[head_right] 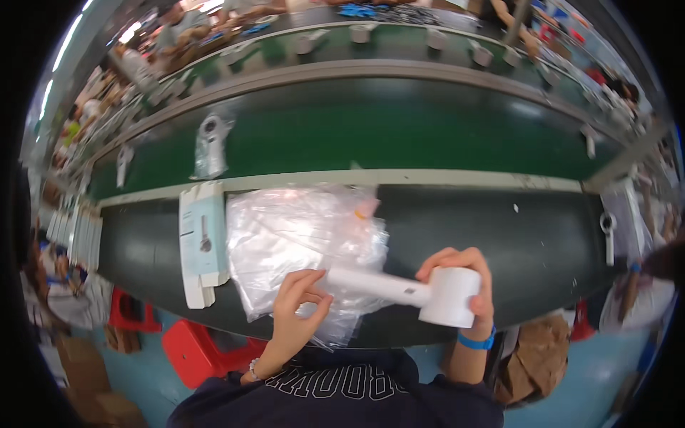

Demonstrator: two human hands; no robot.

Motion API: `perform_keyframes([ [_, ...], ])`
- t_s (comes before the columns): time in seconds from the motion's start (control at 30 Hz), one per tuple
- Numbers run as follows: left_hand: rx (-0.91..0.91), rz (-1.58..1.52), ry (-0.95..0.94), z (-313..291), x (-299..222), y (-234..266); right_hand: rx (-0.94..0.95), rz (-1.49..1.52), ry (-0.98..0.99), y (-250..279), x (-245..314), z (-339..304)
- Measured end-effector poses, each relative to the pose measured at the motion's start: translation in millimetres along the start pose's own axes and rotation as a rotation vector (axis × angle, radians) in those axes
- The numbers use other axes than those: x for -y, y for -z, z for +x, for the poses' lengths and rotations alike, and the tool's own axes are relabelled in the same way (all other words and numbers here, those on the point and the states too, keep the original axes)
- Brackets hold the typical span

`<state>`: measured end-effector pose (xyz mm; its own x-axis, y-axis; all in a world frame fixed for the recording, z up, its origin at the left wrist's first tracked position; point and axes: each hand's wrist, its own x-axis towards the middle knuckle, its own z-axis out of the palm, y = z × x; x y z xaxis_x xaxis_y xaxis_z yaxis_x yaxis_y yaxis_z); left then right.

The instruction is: Packaging small portable fans into plastic bags and then into boxes on an assembly line.

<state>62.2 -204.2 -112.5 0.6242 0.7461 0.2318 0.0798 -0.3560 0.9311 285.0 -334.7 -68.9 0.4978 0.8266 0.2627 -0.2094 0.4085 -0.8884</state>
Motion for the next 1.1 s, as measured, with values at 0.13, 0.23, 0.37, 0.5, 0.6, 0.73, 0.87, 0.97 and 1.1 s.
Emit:
perform_keyframes([
  [0.13,0.1,0.013,-0.081,2,-7,-3,0.166,-0.077,0.014,3,4,-14],
  [0.23,0.165,0.075,-0.212,3,-7,-7,0.104,-0.094,-0.004,-2,8,-16],
  [0.37,0.193,0.091,-0.331,1,-9,-11,0.023,-0.161,-0.034,-10,12,-16],
  [0.5,0.225,0.06,-0.331,0,-14,-15,0.071,-0.175,-0.084,-11,16,-25],
  [0.6,0.254,-0.055,-0.296,0,-18,-21,0.029,-0.249,-0.061,-17,14,-32],
  [0.73,0.382,-0.144,-0.329,0,-22,-31,-0.148,-0.295,-0.099,-32,3,-45],
  [0.87,0.457,-0.254,-0.23,-3,-17,-30,-0.149,-0.358,-0.105,-38,-6,-47],
  [0.97,0.45,-0.414,-0.09,-7,-13,-28,-0.148,-0.489,-0.097,-41,-6,-45],
  [1.1,0.466,-0.614,0.014,-10,-12,-24,-0.114,-0.563,-0.089,-44,-9,-43],
])
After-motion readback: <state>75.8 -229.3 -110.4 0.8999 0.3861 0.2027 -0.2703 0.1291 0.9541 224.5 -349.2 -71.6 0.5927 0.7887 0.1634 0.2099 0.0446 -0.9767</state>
